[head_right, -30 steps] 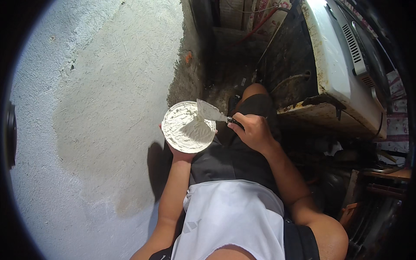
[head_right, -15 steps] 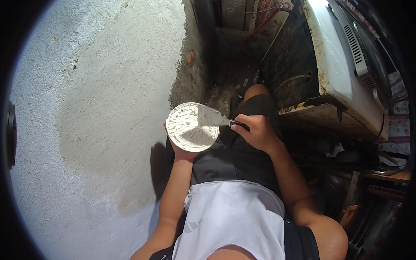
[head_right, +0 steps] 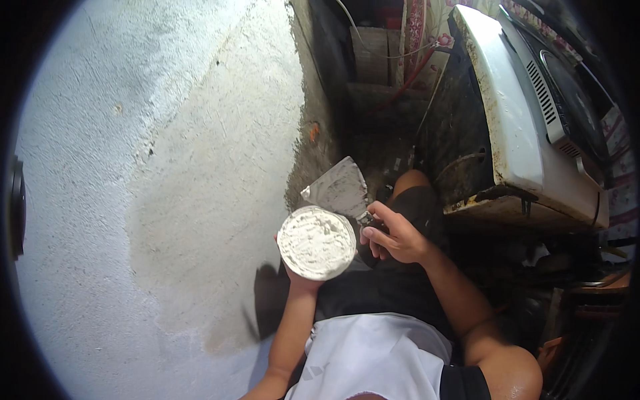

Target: Apply plaster or putty to a wall using a putty knife to fill in cracks and smooth the surface.

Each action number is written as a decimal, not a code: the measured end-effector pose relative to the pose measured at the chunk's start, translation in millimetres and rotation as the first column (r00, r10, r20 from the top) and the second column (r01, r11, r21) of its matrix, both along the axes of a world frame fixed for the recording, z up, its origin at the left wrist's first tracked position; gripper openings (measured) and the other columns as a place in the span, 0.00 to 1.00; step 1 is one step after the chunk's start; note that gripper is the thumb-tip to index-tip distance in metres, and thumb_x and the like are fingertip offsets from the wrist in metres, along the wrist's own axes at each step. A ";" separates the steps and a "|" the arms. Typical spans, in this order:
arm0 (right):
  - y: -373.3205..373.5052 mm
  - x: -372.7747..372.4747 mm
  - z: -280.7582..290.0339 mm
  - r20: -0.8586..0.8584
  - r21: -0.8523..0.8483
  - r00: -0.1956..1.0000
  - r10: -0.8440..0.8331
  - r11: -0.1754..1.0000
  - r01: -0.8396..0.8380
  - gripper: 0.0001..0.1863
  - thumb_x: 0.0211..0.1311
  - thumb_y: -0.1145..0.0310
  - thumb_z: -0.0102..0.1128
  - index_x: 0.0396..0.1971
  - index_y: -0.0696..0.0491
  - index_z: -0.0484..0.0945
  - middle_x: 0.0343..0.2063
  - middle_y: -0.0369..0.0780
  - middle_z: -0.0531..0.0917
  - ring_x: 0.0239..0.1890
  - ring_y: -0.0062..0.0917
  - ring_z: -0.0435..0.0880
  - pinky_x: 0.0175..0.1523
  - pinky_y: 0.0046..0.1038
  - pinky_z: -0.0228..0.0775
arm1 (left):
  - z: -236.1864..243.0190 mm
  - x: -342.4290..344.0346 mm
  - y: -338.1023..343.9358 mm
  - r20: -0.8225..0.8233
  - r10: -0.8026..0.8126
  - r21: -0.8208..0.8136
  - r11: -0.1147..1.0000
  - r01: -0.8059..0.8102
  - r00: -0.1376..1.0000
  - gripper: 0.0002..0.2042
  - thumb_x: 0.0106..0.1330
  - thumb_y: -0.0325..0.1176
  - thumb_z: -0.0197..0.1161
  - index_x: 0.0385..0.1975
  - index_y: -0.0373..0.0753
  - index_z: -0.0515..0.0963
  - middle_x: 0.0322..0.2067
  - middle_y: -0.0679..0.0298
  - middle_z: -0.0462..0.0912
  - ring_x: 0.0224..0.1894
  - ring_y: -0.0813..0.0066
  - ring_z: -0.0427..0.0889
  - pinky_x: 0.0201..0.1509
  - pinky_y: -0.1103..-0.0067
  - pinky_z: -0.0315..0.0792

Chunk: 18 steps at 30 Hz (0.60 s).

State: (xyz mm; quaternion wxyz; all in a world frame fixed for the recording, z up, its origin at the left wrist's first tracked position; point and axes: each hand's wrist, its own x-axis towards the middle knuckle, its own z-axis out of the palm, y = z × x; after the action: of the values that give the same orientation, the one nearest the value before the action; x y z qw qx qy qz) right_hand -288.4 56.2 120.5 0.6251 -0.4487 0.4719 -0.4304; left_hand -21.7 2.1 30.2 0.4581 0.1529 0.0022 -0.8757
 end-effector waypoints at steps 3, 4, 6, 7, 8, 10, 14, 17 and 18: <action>-34.7 -10.4 0.6 -0.284 -0.169 0.958 -0.037 0.986 -0.012 0.14 0.78 0.74 0.60 0.57 0.56 0.68 0.36 0.38 0.84 0.31 0.19 0.83 0.34 0.25 0.73 | 0.3 11.6 9.5 0.071 0.029 0.001 1.000 -0.029 0.997 0.45 0.73 0.77 0.40 0.77 0.45 0.65 0.76 0.53 0.67 0.75 0.46 0.68 0.78 0.48 0.64; -52.2 -11.0 -3.0 -0.284 -0.417 0.949 -0.138 0.909 0.007 0.14 0.72 0.74 0.64 0.53 0.57 0.73 0.38 0.41 0.84 0.39 0.27 0.83 0.44 0.31 0.74 | 1.6 17.2 12.8 -0.115 0.014 0.037 0.999 -0.009 0.993 0.46 0.72 0.77 0.43 0.77 0.45 0.65 0.76 0.53 0.66 0.75 0.45 0.68 0.78 0.47 0.63; -83.0 -21.5 -9.6 -0.409 -0.522 0.894 -0.186 0.851 -0.062 0.12 0.69 0.73 0.66 0.48 0.57 0.76 0.38 0.43 0.84 0.43 0.32 0.81 0.50 0.35 0.71 | 4.3 24.1 22.7 0.011 0.047 0.047 0.998 -0.048 0.999 0.47 0.71 0.78 0.44 0.78 0.45 0.64 0.76 0.53 0.66 0.76 0.43 0.66 0.79 0.47 0.62; -98.7 -26.8 -13.8 -0.468 -0.560 0.857 -0.215 0.823 -0.099 0.11 0.67 0.73 0.67 0.46 0.57 0.77 0.38 0.44 0.83 0.45 0.35 0.80 0.53 0.37 0.70 | 5.8 26.2 26.9 0.140 0.073 0.077 0.993 -0.085 0.987 0.47 0.71 0.78 0.45 0.78 0.45 0.64 0.76 0.53 0.66 0.76 0.43 0.66 0.79 0.47 0.62; -114.5 -30.2 -18.8 -0.464 -0.511 0.864 -0.196 0.856 -0.080 0.13 0.59 0.70 0.70 0.41 0.58 0.80 0.37 0.46 0.82 0.45 0.41 0.77 0.54 0.39 0.69 | 8.1 29.0 33.0 0.168 0.018 0.042 0.999 -0.025 0.986 0.46 0.71 0.78 0.44 0.78 0.48 0.64 0.78 0.55 0.63 0.78 0.42 0.62 0.79 0.39 0.56; -149.0 -32.1 -30.4 -0.467 -0.587 0.852 -0.238 0.804 -0.097 0.14 0.55 0.70 0.70 0.39 0.58 0.79 0.36 0.44 0.81 0.44 0.39 0.76 0.52 0.38 0.69 | 7.9 27.3 37.2 0.006 -0.068 -0.029 0.997 0.068 0.998 0.46 0.70 0.78 0.45 0.79 0.51 0.63 0.79 0.57 0.63 0.79 0.41 0.61 0.77 0.32 0.53; -216.9 -33.9 -61.6 -0.502 -0.668 0.815 -0.288 0.728 -0.154 0.16 0.48 0.69 0.71 0.37 0.58 0.79 0.36 0.45 0.82 0.43 0.43 0.77 0.52 0.39 0.70 | -2.1 27.7 29.3 -0.054 -0.046 0.066 0.997 0.050 0.997 0.44 0.70 0.77 0.46 0.79 0.54 0.64 0.80 0.60 0.61 0.80 0.42 0.59 0.74 0.23 0.47; -249.2 -30.8 -98.7 -0.524 -0.588 0.782 -0.339 0.808 -0.043 0.18 0.50 0.66 0.72 0.41 0.59 0.82 0.37 0.48 0.84 0.46 0.45 0.80 0.53 0.40 0.72 | -17.1 29.3 24.3 0.030 -0.055 -0.002 0.999 0.055 0.998 0.45 0.68 0.77 0.52 0.78 0.54 0.65 0.79 0.61 0.62 0.81 0.46 0.58 0.80 0.34 0.46; -256.5 -31.0 -111.6 -0.550 -0.570 0.757 -0.354 0.821 -0.030 0.18 0.51 0.67 0.73 0.42 0.58 0.83 0.37 0.48 0.84 0.48 0.45 0.81 0.53 0.41 0.74 | -23.0 29.4 21.4 0.182 -0.063 -0.076 0.994 0.078 0.981 0.46 0.66 0.77 0.53 0.78 0.54 0.65 0.79 0.62 0.63 0.81 0.47 0.57 0.81 0.36 0.48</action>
State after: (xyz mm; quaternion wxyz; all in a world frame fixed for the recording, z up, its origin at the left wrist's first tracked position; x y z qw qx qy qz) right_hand -319.4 -200.3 8.9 0.2323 -0.6809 0.5499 -0.4242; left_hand 7.6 23.5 7.1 0.4312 0.2122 -0.0808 -0.8732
